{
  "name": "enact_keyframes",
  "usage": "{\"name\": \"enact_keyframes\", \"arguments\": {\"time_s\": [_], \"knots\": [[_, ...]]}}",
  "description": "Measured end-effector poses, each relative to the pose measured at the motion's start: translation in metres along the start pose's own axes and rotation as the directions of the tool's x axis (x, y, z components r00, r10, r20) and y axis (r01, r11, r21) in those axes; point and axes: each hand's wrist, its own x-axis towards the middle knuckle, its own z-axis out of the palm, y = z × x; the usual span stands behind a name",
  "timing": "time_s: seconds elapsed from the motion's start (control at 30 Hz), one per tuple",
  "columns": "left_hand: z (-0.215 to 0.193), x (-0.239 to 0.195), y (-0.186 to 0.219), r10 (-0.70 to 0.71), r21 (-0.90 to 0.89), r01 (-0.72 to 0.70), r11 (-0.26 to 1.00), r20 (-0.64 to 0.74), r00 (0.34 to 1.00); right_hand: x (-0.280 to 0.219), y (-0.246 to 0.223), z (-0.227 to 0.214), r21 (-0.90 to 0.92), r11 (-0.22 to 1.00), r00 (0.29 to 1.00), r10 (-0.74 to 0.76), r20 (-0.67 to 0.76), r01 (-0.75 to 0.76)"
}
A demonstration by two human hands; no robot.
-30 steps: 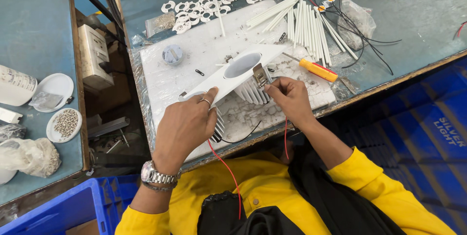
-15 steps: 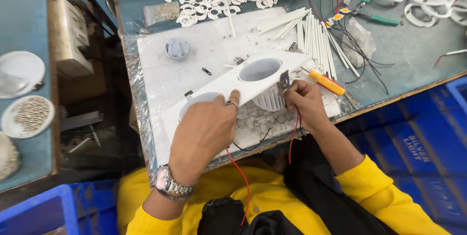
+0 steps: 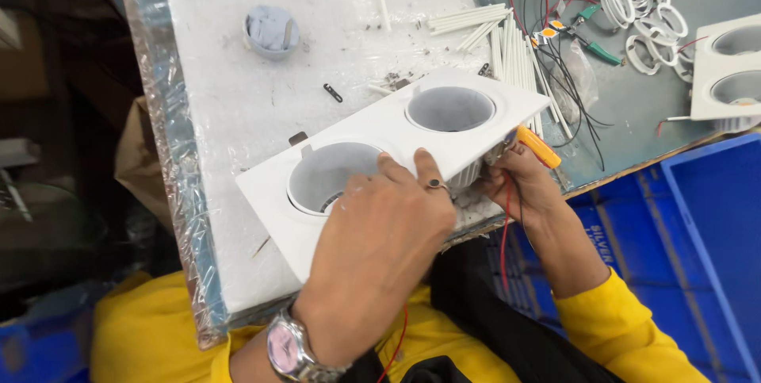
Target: The person assembles a lighting fixture by connecting wires to components within the housing and checking the placement of parts by hand.
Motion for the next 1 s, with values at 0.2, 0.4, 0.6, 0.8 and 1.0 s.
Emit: {"name": "enact_keyframes", "arguments": {"time_s": [0.2, 0.4, 0.6, 0.8, 1.0], "knots": [[0.010, 0.001, -0.008, 0.071, 0.087, -0.071, 0.994, 0.010, 0.997, -0.013, -0.002, 0.031, -0.002, 1.000, 0.992, -0.031, -0.122, 0.031], [0.014, 0.004, -0.009, 0.049, 0.068, -0.048, 0.997, -0.009, 0.999, -0.015, 0.014, 0.036, -0.118, 0.968, 0.968, -0.232, -0.092, 0.221], [0.007, 0.001, -0.005, 0.009, -0.006, -0.009, 1.000, 0.002, 1.000, -0.018, 0.047, 0.043, -0.207, 0.860, 0.852, -0.500, -0.155, 0.467], [-0.003, -0.001, -0.002, 0.021, -0.009, -0.021, 1.000, 0.060, 0.998, -0.020, 0.051, 0.038, -0.123, 0.853, 0.848, -0.520, -0.106, 0.508], [-0.011, -0.001, 0.005, 0.013, 0.028, -0.015, 0.999, 0.075, 0.997, -0.021, 0.010, 0.019, -0.252, 0.833, 0.847, -0.526, -0.082, 0.493]]}}
